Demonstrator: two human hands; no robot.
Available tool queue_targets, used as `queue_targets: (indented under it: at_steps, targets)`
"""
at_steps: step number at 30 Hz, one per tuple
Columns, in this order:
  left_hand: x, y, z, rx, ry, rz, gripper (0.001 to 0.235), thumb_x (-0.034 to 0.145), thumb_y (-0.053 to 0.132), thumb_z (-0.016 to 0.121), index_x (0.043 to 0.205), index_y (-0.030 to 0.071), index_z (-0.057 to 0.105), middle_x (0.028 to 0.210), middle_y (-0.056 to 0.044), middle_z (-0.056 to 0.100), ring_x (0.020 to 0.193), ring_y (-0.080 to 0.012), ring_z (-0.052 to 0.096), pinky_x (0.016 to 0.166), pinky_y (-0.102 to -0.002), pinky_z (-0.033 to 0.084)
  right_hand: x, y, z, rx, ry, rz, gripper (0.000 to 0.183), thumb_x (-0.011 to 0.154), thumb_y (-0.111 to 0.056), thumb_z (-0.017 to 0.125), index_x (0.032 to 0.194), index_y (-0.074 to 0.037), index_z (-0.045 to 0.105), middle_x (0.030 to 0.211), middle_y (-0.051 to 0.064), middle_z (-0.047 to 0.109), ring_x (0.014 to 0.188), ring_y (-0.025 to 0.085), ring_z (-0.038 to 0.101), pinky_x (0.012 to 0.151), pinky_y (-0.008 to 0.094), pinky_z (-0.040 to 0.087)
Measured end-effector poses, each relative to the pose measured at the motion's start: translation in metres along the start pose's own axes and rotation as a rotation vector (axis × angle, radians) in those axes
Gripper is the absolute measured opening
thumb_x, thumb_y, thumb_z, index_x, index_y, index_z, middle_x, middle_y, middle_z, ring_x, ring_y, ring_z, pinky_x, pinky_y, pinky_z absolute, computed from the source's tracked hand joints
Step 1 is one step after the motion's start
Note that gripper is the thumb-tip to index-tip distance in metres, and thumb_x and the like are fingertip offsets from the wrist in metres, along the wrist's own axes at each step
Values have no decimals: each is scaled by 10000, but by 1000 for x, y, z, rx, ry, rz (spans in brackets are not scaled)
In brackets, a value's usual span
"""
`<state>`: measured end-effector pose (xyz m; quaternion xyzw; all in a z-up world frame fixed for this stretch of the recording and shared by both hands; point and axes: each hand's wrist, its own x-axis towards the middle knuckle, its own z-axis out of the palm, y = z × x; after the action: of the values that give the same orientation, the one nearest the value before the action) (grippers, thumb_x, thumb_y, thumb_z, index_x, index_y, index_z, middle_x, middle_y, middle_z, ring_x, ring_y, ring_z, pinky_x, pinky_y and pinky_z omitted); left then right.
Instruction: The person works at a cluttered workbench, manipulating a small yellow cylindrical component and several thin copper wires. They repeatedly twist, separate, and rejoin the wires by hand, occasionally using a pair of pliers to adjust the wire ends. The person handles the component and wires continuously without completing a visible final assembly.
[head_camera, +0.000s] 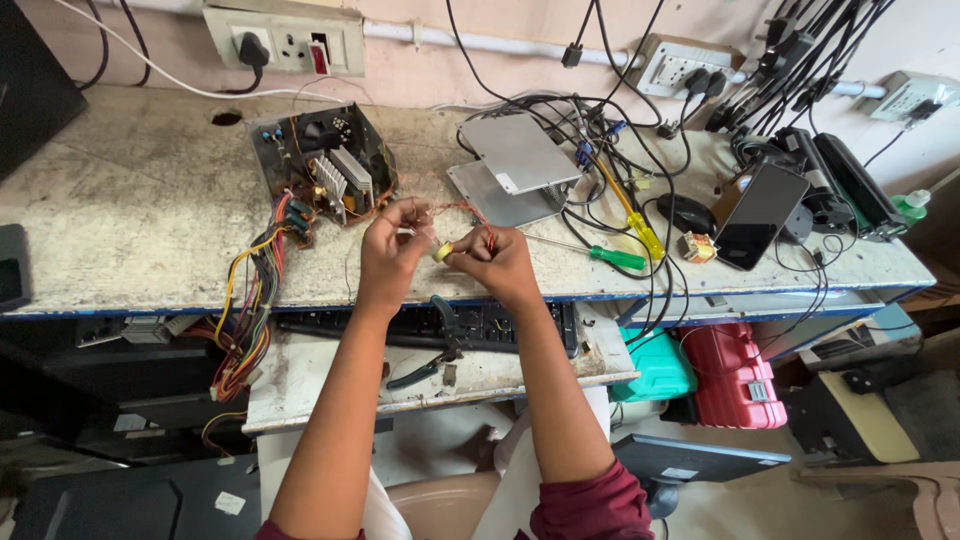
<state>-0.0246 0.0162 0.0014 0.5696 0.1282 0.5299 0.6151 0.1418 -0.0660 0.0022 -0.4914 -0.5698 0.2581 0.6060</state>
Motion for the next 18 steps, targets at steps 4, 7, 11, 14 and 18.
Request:
queue_targets:
  at_steps: [4, 7, 11, 14, 18]
  targets:
    - [2, -1, -4, 16, 54, -116, 336, 925, 164, 767, 1226, 34, 693, 945, 11, 592, 885, -84, 552, 790, -230, 481, -3, -15, 4, -60, -124, 60, 523, 772, 90, 795, 609, -99, 335, 877, 129, 772, 826, 108, 708, 717, 283, 600]
    - [5, -9, -5, 66, 74, -84, 216, 958, 165, 747, 1124, 30, 716, 927, 5, 568, 854, -98, 499, 733, -249, 418, -4, -22, 6, -164, -209, 137, 517, 793, 80, 795, 607, -89, 343, 893, 141, 791, 805, 109, 697, 670, 275, 574]
    - [10, -15, -9, -103, 217, -29, 210, 1069, 232, 601, 942, 70, 640, 953, -25, 654, 893, -122, 594, 769, -275, 449, -2, -19, 4, -78, -262, 93, 515, 806, 85, 772, 620, -92, 325, 926, 136, 787, 874, 109, 727, 724, 268, 580]
    - [10, -14, -13, -395, 238, -46, 249, 1069, 291, 538, 907, 104, 564, 916, -48, 660, 882, -161, 637, 800, -319, 493, 2, -7, 2, 11, -201, 89, 511, 801, 107, 757, 632, -101, 321, 960, 128, 789, 911, 101, 706, 790, 265, 570]
    - [4, -11, -17, -677, 111, 46, 303, 1102, 370, 521, 962, 102, 509, 816, -59, 585, 894, -239, 662, 905, -387, 540, 5, 8, -5, 247, 30, 32, 516, 853, 133, 730, 651, -115, 326, 987, 162, 770, 870, 130, 667, 739, 267, 499]
